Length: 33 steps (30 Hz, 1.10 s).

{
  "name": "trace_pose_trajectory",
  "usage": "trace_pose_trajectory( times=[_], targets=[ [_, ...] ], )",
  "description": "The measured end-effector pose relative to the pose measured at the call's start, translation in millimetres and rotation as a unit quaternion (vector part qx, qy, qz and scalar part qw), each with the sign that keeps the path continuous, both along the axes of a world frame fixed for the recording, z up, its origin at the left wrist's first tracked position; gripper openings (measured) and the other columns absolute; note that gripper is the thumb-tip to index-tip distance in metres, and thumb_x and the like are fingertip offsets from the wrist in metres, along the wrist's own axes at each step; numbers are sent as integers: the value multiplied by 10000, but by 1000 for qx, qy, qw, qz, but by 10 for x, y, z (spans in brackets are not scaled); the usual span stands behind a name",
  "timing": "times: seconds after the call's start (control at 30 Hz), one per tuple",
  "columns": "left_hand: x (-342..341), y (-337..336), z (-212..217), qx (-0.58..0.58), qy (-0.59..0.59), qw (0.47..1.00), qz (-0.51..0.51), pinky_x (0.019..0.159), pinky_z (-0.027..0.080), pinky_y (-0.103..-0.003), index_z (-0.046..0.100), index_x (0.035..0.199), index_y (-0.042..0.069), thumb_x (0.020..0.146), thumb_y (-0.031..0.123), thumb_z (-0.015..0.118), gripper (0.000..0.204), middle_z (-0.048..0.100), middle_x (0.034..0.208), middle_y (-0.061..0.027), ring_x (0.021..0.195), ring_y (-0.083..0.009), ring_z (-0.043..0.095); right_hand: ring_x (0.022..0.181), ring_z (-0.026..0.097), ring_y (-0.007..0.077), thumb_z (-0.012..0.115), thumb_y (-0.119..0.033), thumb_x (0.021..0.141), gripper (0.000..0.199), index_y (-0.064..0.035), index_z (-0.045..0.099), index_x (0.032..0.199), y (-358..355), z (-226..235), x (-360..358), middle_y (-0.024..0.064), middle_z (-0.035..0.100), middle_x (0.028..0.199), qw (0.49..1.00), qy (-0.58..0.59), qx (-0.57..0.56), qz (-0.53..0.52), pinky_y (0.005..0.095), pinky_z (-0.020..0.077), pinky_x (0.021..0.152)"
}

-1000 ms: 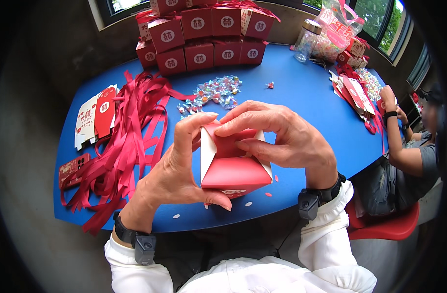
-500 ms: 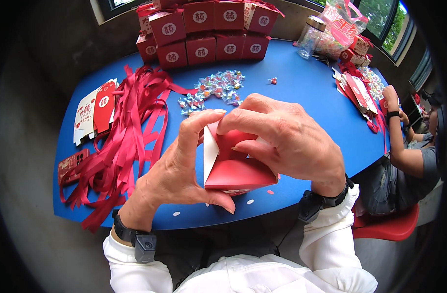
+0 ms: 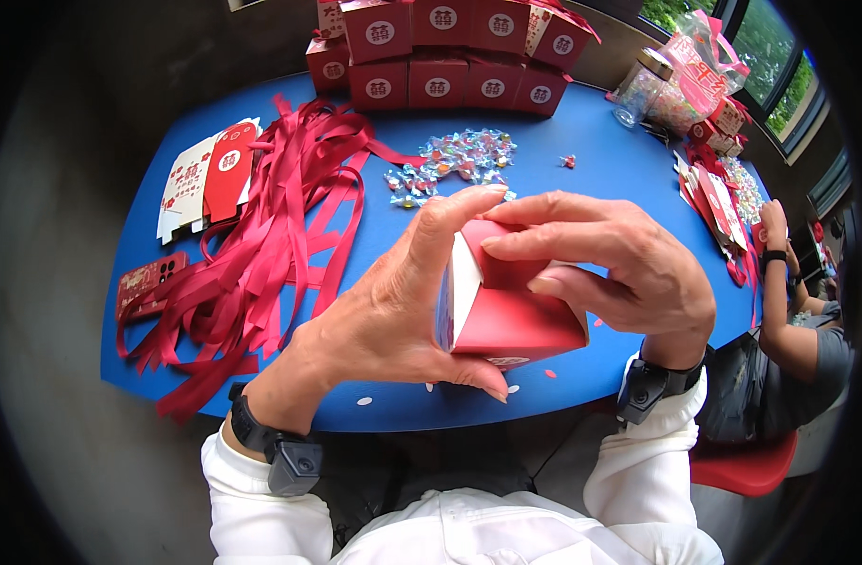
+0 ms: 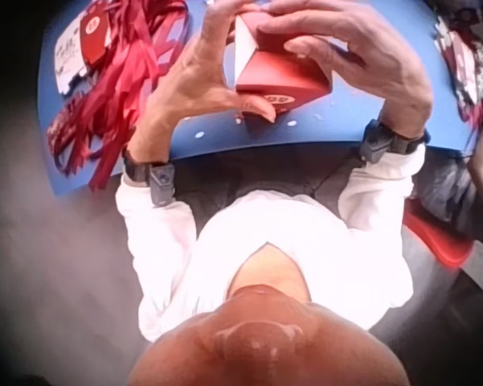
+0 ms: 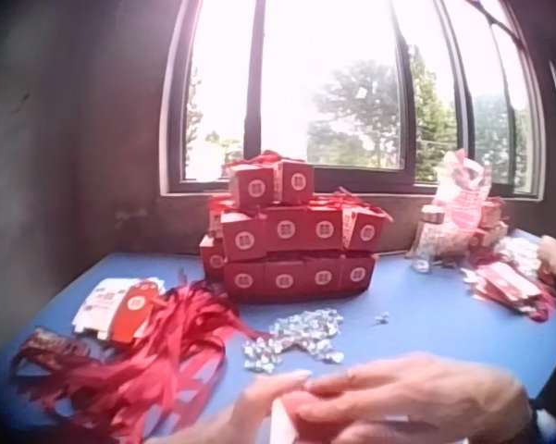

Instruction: Assembling a red and white gift box, filling it with small candies, and tying a red ribbon.

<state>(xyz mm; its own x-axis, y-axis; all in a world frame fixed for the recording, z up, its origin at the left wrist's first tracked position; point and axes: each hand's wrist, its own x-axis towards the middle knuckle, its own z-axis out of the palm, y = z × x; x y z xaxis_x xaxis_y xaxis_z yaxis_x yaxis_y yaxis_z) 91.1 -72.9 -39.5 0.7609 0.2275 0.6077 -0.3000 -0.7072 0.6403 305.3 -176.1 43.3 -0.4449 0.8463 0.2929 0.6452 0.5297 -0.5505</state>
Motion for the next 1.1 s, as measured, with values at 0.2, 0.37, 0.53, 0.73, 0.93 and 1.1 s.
trace_pose_trajectory(
  times=[0.2, 0.37, 0.53, 0.73, 0.93, 1.1],
  targets=[
    [-15, 15, 112, 50, -4, 998, 27, 1078, 408, -475, 282, 1494, 14, 563, 493, 936, 1235, 436, 1425, -216, 1273, -385, 472, 1270, 512, 424, 661, -495, 906, 685, 1, 561, 1368, 25, -140, 154, 262, 487, 1425, 996, 10, 4, 89, 446, 431, 1036],
    [-14, 22, 158, 51, 8, 998, 45, 1044, 431, -444, 397, 1458, 3, 563, 451, 950, 1144, 491, 1327, -201, 1208, -353, 507, 1232, 554, 364, 625, -500, 937, 674, 33, 564, 1345, 101, -175, 237, 254, 528, 1370, 989, 81, 3, 124, 422, 438, 1030],
    [-64, 52, 182, 13, -45, 991, 126, 997, 470, -426, 494, 1412, 16, 554, 440, 958, 1064, 511, 1258, -185, 1178, -326, 532, 1163, 594, 212, 532, -444, 1020, 544, 28, 595, 1283, 191, -270, 195, 145, 649, 1206, 958, 279, 59, -21, 347, 476, 981],
    [-42, 111, 150, -6, -108, 977, 181, 961, 519, -382, 467, 1438, 21, 587, 477, 936, 1074, 495, 1259, -147, 1167, -271, 557, 789, 619, 140, 554, -301, 1028, 362, 26, 704, 985, 190, -331, 372, 74, 713, 881, 970, 186, -69, -142, 308, 505, 734],
    [-62, 122, 145, -126, -164, 958, 198, 959, 530, -328, 364, 1454, -73, 770, 462, 840, 991, 509, 1276, -138, 1174, -208, 583, 752, 680, 244, 551, -194, 1014, 233, -46, 667, 1153, 229, -405, 277, 109, 723, 863, 976, -48, -213, -21, 398, 537, 704],
    [-67, 100, 218, -275, -184, 937, 112, 1027, 471, -332, 281, 1495, -57, 864, 396, 775, 920, 537, 1371, -170, 1273, -203, 525, 831, 669, 224, 565, -103, 998, 306, -51, 582, 1299, 137, -399, 314, 127, 717, 1024, 971, 92, -222, -1, 385, 542, 759]
  ],
)
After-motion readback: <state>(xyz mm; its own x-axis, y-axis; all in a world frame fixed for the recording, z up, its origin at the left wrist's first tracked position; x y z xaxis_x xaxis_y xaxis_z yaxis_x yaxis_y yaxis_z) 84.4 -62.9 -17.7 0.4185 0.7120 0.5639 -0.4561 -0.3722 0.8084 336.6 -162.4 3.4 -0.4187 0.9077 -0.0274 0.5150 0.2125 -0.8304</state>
